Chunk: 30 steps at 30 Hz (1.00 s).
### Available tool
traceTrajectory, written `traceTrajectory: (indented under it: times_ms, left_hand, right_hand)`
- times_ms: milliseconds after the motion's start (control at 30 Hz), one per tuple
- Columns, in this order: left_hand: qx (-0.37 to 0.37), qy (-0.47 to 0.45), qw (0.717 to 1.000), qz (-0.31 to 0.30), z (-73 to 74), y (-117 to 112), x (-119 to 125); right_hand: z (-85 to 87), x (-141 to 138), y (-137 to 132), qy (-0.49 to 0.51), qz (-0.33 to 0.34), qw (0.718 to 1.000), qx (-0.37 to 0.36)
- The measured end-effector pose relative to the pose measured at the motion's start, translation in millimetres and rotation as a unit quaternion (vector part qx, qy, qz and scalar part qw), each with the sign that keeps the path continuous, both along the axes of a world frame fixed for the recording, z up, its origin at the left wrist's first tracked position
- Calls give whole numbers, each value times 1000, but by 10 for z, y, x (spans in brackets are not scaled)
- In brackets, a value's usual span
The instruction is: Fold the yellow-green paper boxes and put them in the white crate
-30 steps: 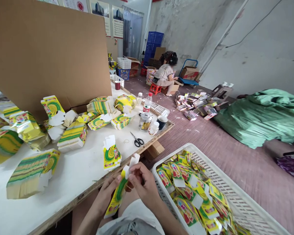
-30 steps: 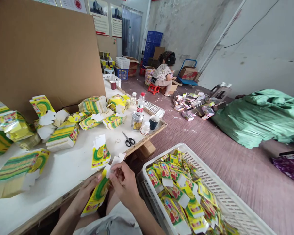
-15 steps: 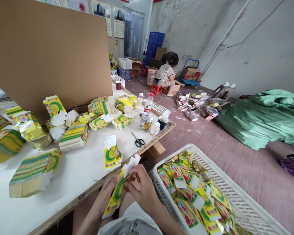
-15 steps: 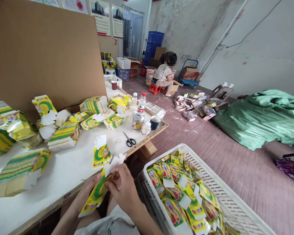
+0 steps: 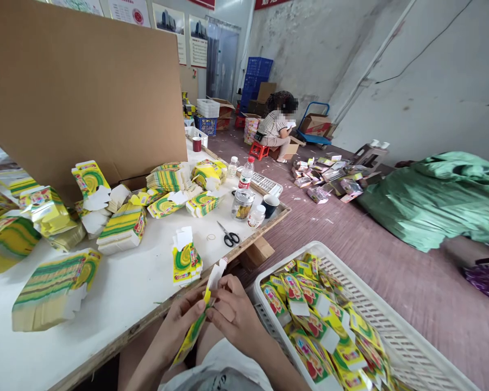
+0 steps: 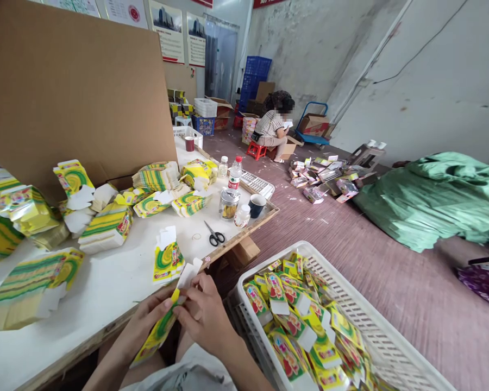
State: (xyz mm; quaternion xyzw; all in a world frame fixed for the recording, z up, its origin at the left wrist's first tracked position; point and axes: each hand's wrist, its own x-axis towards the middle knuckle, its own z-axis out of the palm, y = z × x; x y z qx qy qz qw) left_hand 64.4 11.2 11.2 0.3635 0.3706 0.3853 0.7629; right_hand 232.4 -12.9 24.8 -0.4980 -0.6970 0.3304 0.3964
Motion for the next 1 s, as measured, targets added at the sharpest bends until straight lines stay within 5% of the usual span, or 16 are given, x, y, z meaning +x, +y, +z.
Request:
traceTrajectory:
  times_ms: [133, 233, 367, 500, 733, 1000]
  left_hand:
    - [-2, 7, 999, 39, -48, 1, 7]
    - [-8, 45, 995, 91, -48, -8, 38]
    - [46, 91, 985, 142, -10, -33, 83]
    - [93, 158, 966, 180, -1, -50, 88]
    - [104, 144, 979, 99, -17, -15, 78]
    - [102, 64, 992, 40, 35, -38, 49]
  right_hand:
    - [-73, -3, -22, 42, -77, 995, 53]
    - [-169, -39, -37, 85, -146, 986, 0]
    - [-293, -134, -44, 178, -48, 975, -122]
    - [-332, -196, -39, 189, -61, 972, -128]
    - [-289, -157, -15, 130, -143, 978, -85]
    - [-229, -1, 53, 235, -90, 965, -71]
